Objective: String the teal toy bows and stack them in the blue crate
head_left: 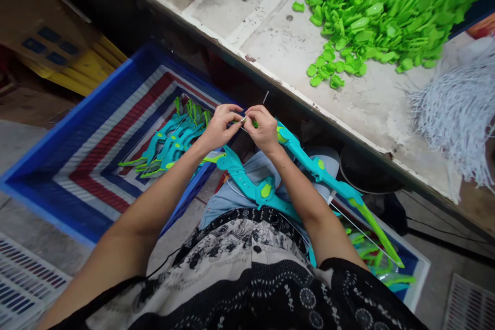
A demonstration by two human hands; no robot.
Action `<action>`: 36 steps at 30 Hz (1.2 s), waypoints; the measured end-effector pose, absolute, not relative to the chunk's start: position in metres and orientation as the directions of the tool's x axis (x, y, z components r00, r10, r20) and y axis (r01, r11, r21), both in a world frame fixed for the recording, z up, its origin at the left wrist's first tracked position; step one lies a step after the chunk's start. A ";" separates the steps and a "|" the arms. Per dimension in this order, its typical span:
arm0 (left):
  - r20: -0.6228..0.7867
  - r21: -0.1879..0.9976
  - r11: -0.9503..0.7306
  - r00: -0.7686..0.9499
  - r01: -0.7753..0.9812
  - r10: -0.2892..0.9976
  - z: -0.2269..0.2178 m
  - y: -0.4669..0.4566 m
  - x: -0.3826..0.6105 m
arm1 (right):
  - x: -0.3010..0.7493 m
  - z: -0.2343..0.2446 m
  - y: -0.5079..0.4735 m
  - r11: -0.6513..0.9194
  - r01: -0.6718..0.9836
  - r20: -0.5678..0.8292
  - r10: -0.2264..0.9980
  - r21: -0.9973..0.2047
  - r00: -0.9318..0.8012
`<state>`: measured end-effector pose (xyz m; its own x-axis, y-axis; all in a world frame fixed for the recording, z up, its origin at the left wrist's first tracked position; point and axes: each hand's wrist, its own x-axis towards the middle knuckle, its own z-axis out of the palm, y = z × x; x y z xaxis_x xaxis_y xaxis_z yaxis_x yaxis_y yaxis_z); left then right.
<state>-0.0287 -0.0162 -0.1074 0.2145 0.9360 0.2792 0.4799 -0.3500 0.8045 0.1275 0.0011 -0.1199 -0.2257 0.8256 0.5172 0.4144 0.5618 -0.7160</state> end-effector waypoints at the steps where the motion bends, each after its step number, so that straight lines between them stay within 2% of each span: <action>1: 0.261 0.824 -0.331 0.210 0.459 0.942 -0.106 -0.017 -0.030 | 0.128 -0.120 0.001 0.552 0.406 0.509 0.832 -0.728 -0.219; 6: 0.148 0.915 -0.195 0.155 0.354 0.977 -0.102 -0.020 -0.030 | 0.131 -0.116 -0.004 0.495 0.356 0.452 0.869 -0.793 -0.200; 12: 0.145 0.928 -0.190 0.160 0.321 0.976 -0.102 -0.022 -0.030 | 0.136 -0.110 -0.002 0.420 0.240 0.353 0.894 -0.875 -0.276; 15: 0.169 0.903 -0.221 0.168 0.368 0.971 -0.103 -0.021 -0.029 | 0.135 -0.115 0.001 0.274 0.164 0.245 0.953 -0.947 -0.180; 18: 0.223 0.833 -0.263 0.140 0.487 0.965 -0.107 -0.025 -0.030 | 0.132 -0.125 0.001 0.126 0.097 0.118 0.990 -0.987 -0.083; 20: 0.228 0.819 -0.203 0.021 0.537 0.974 -0.111 -0.039 -0.033 | 0.129 -0.129 -0.003 0.163 0.168 0.141 0.980 -0.972 -0.139; 22: 0.186 0.853 -0.043 -0.225 0.520 0.956 -0.117 -0.065 -0.039 | 0.128 -0.130 -0.008 0.313 0.301 0.238 0.935 -0.901 -0.262; 24: 0.020 0.894 0.188 -0.456 0.408 0.890 -0.125 -0.103 -0.045 | 0.128 -0.128 -0.013 0.456 0.416 0.319 0.877 -0.787 -0.360; 25: -0.133 0.891 0.328 -0.510 0.314 0.850 -0.131 -0.124 -0.047 | 0.128 -0.126 -0.016 0.501 0.456 0.344 0.856 -0.735 -0.387; 27: -0.522 0.785 0.611 -0.426 0.098 0.739 -0.142 -0.163 -0.046 | 0.126 -0.122 -0.024 0.565 0.486 0.382 0.819 -0.667 -0.427; 29: -0.773 0.621 0.781 -0.218 -0.065 0.596 -0.154 -0.188 -0.038 | 0.120 -0.118 -0.035 0.639 0.443 0.420 0.759 -0.629 -0.498; 32: -0.864 0.499 0.837 -0.058 -0.225 0.500 -0.169 -0.192 -0.023 | 0.098 -0.120 -0.055 0.743 0.321 0.400 0.612 -0.588 -0.683; 36: -0.881 0.459 0.817 -0.058 -0.350 0.470 -0.176 -0.168 -0.013 | 0.061 -0.144 -0.075 0.791 0.329 0.188 0.479 -0.516 -0.857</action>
